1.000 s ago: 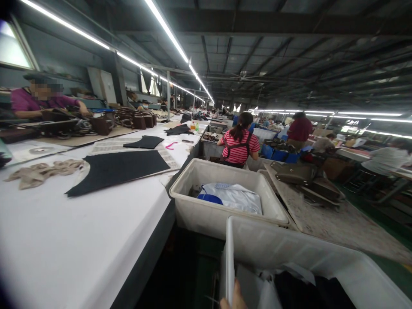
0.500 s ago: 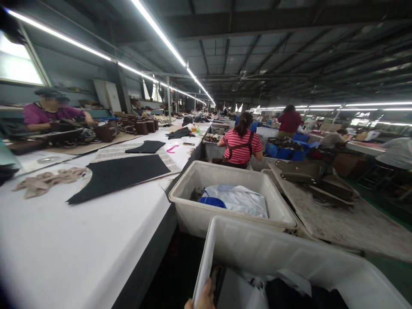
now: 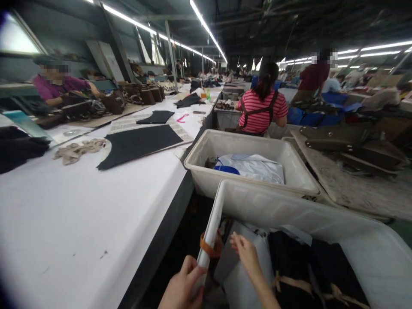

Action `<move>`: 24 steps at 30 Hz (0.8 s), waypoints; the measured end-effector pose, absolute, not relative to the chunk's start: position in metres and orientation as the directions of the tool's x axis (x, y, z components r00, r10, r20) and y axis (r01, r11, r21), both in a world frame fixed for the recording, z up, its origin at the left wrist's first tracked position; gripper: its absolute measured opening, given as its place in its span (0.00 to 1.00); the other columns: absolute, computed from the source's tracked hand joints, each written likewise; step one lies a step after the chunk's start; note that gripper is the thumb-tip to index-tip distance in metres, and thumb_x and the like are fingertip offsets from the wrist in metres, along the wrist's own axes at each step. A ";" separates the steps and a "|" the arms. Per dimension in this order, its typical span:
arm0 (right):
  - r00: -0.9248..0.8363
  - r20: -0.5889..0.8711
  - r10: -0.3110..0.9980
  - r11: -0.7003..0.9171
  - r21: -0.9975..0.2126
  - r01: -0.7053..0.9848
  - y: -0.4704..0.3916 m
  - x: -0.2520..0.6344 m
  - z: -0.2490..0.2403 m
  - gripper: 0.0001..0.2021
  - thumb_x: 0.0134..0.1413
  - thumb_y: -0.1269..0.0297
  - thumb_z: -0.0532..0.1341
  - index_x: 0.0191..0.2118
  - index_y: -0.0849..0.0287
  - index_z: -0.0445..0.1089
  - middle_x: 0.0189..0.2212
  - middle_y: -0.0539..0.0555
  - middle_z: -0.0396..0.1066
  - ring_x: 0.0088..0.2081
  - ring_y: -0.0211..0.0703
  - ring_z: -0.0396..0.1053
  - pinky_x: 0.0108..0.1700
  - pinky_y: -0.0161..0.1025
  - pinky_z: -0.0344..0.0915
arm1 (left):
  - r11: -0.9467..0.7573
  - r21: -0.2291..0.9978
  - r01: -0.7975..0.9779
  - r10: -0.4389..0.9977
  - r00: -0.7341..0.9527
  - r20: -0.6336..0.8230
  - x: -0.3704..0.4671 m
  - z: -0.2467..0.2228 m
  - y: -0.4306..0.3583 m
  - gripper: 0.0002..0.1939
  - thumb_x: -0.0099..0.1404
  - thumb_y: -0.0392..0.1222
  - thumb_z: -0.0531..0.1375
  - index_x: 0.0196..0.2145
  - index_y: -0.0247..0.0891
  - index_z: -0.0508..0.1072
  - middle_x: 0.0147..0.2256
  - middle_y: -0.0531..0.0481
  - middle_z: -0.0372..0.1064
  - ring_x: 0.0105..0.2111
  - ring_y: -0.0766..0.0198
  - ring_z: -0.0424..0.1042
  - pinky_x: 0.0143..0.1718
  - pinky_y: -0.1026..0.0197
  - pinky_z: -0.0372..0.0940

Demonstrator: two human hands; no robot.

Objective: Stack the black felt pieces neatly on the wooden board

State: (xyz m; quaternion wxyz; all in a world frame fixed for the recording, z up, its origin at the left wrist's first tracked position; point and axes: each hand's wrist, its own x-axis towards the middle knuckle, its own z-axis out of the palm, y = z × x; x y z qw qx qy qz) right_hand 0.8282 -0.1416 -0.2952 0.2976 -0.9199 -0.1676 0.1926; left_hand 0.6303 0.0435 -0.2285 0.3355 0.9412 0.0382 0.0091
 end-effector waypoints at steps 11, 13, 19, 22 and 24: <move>0.743 -0.312 0.592 -0.803 -0.308 0.511 -0.206 0.813 -0.390 0.23 0.56 0.67 0.65 0.57 0.62 0.64 0.60 0.62 0.60 0.62 0.57 0.55 0.62 0.56 0.54 | -0.682 0.726 0.086 0.074 0.996 -0.048 0.628 -0.211 0.043 0.25 0.56 0.29 0.56 0.50 0.47 0.65 0.42 0.50 0.58 0.35 0.64 0.70 0.36 0.65 0.66; 0.679 -0.338 0.652 -0.759 -0.298 0.579 -0.192 0.809 -0.405 0.25 0.55 0.67 0.66 0.58 0.61 0.64 0.60 0.61 0.59 0.62 0.57 0.54 0.62 0.57 0.53 | -0.683 0.725 0.094 0.077 0.995 -0.057 0.628 -0.210 0.043 0.25 0.56 0.29 0.56 0.50 0.47 0.65 0.42 0.50 0.58 0.35 0.64 0.70 0.36 0.64 0.66; 0.599 -0.411 0.687 -0.713 -0.224 0.664 -0.176 0.805 -0.429 0.18 0.59 0.61 0.65 0.53 0.60 0.67 0.56 0.59 0.64 0.57 0.55 0.61 0.59 0.58 0.58 | -0.687 0.717 0.113 0.086 0.994 -0.074 0.628 -0.202 0.043 0.23 0.58 0.31 0.57 0.51 0.47 0.65 0.42 0.50 0.58 0.34 0.66 0.68 0.34 0.66 0.64; 0.589 -0.433 0.683 -0.709 -0.198 0.677 -0.184 0.801 -0.432 0.13 0.62 0.60 0.63 0.49 0.61 0.69 0.48 0.56 0.68 0.51 0.51 0.66 0.56 0.56 0.62 | -0.685 0.716 0.130 0.101 0.991 -0.084 0.627 -0.198 0.043 0.22 0.60 0.32 0.56 0.51 0.48 0.65 0.42 0.51 0.59 0.35 0.66 0.68 0.35 0.66 0.63; 0.591 -0.439 0.677 -0.713 -0.192 0.674 -0.194 0.800 -0.431 0.11 0.63 0.59 0.62 0.45 0.61 0.70 0.45 0.55 0.70 0.48 0.48 0.68 0.53 0.54 0.64 | -0.684 0.716 0.136 0.099 0.991 -0.094 0.627 -0.197 0.043 0.22 0.60 0.32 0.56 0.52 0.48 0.65 0.43 0.51 0.59 0.35 0.66 0.67 0.35 0.66 0.63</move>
